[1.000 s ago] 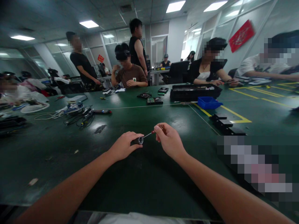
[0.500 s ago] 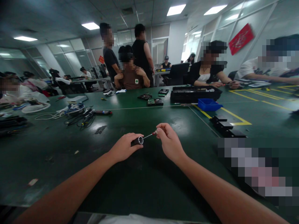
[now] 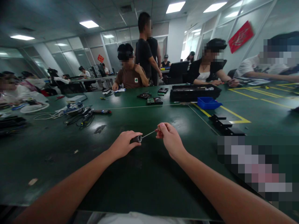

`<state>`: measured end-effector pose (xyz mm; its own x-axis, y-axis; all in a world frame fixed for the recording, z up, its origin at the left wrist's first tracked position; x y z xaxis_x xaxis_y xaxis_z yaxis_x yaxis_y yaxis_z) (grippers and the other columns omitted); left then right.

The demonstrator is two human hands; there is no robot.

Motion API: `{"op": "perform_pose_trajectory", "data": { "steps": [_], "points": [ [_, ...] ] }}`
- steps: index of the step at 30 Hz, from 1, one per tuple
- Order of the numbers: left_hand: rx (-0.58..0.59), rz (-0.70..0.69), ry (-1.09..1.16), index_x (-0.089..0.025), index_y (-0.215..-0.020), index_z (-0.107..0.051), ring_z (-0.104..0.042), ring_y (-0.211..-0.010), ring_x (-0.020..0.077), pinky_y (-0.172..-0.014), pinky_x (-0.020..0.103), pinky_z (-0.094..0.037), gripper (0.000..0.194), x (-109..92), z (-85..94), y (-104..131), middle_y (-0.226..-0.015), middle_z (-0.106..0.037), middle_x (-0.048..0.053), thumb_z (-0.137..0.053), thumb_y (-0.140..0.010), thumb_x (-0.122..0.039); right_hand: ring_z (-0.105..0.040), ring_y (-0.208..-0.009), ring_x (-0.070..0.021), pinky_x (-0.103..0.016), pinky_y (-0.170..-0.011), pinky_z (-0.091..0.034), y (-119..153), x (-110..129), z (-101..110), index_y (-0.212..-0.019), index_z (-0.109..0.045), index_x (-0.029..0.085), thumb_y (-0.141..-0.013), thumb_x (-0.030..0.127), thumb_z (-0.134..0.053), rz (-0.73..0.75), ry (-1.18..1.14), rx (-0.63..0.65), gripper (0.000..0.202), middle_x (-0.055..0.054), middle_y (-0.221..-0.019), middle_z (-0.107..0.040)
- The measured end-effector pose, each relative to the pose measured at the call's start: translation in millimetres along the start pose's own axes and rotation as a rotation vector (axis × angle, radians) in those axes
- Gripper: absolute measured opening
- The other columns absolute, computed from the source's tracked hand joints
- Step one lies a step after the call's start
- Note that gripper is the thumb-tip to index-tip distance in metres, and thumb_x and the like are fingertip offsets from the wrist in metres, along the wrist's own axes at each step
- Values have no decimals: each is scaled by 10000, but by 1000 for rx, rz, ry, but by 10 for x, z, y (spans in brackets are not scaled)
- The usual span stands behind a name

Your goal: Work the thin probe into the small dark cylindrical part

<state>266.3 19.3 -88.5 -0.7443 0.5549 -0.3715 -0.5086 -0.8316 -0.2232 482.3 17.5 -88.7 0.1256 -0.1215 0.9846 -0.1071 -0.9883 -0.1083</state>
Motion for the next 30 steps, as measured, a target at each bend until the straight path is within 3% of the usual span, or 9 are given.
{"op": "perform_pose_trajectory", "data": {
  "steps": [8, 17, 20, 23, 28, 30],
  "points": [
    [-9, 5, 106, -273, -1245, -612, -592, -1040, 220, -1005, 420, -399, 368, -80, 43, 11, -1063, -665, 18, -686, -886, -313, -621, -760, -188, -389, -755, -521, 101, 104, -34, -969, -621, 201, -920, 479, -543, 117, 162, 74, 293, -45, -846, -649],
    [-34, -2, 154, -272, -1244, -614, -600, -1054, 220, -1010, 403, -407, 373, -67, 30, 29, -1114, -668, 18, -687, -883, -327, -644, -768, -195, -387, -761, -525, 107, 110, -31, -959, -630, 195, -925, 458, -549, 115, 165, 119, 277, -54, -850, -674],
    [-23, 2, 146, -276, -1250, -613, -596, -1061, 226, -1020, 417, -405, 375, -61, 26, 35, -1116, -667, 22, -678, -888, -344, -640, -726, -191, -364, -718, -508, 139, 194, -29, -902, -649, 197, -920, 482, -556, 140, 272, 107, 300, -44, -784, -683],
    [-19, 8, 119, -278, -1256, -612, -592, -1059, 229, -1019, 425, -406, 381, -57, 26, 37, -1110, -667, 24, -676, -888, -352, -541, -539, -156, -328, -577, -422, 166, 268, -14, -760, -640, 209, -903, 534, -566, 150, 528, 59, 363, -7, -609, -622],
    [-9, 5, 69, -268, -1238, -623, -600, -1028, 226, -994, 416, -415, 381, -57, 21, 27, -1065, -675, 24, -701, -871, -337, -584, -641, -178, -313, -591, -408, 182, 282, -41, -938, -657, 222, -926, 375, -513, 224, 534, 129, 211, -4, -708, -636],
    [-5, 5, 54, -265, -1239, -623, -601, -1022, 228, -985, 414, -417, 386, -55, 16, 25, -1056, -675, 27, -704, -869, -342, -565, -612, -178, -314, -572, -391, 180, 259, -46, -906, -658, 228, -947, 403, -471, 215, 571, 139, 260, 3, -665, -602]
  ]
}}
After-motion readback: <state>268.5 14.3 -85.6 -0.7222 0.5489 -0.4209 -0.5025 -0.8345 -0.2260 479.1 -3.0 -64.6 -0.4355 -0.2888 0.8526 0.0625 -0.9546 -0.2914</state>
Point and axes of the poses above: each hand's wrist, its own y-axis away from the middle knuckle, its own z-axis out of the back of the hand, x = y × z, the point moved 3 cm from there along -y, towards the middle knuckle
